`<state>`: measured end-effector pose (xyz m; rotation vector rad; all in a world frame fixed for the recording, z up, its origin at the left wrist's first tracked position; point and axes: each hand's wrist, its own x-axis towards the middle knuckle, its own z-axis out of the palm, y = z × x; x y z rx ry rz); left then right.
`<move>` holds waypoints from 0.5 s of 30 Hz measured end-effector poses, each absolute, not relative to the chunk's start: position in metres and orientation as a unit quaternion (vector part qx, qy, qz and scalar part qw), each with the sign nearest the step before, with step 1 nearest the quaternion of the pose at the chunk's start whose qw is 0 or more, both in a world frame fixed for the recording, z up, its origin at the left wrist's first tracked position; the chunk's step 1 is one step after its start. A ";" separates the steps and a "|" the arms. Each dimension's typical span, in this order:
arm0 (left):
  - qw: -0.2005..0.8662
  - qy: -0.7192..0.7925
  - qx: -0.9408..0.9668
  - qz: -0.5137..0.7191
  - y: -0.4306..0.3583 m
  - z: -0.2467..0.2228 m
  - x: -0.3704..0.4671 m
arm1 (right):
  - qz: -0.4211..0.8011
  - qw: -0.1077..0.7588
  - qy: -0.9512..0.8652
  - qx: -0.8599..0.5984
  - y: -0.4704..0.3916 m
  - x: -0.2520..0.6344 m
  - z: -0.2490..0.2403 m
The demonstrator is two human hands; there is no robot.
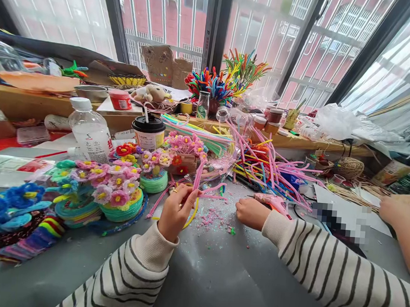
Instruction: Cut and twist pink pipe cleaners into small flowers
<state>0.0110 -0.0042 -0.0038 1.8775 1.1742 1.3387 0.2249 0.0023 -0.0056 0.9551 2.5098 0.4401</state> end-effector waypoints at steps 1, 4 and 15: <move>0.270 0.437 0.699 0.497 -0.004 -0.004 0.011 | 0.159 0.216 0.905 0.331 0.003 0.223 -0.004; 0.266 0.438 0.702 0.494 -0.005 -0.003 0.011 | 0.165 0.235 0.912 0.294 0.003 0.220 -0.001; 0.269 0.439 0.696 0.500 -0.004 -0.003 0.011 | 0.168 0.226 0.913 0.297 0.009 0.220 -0.008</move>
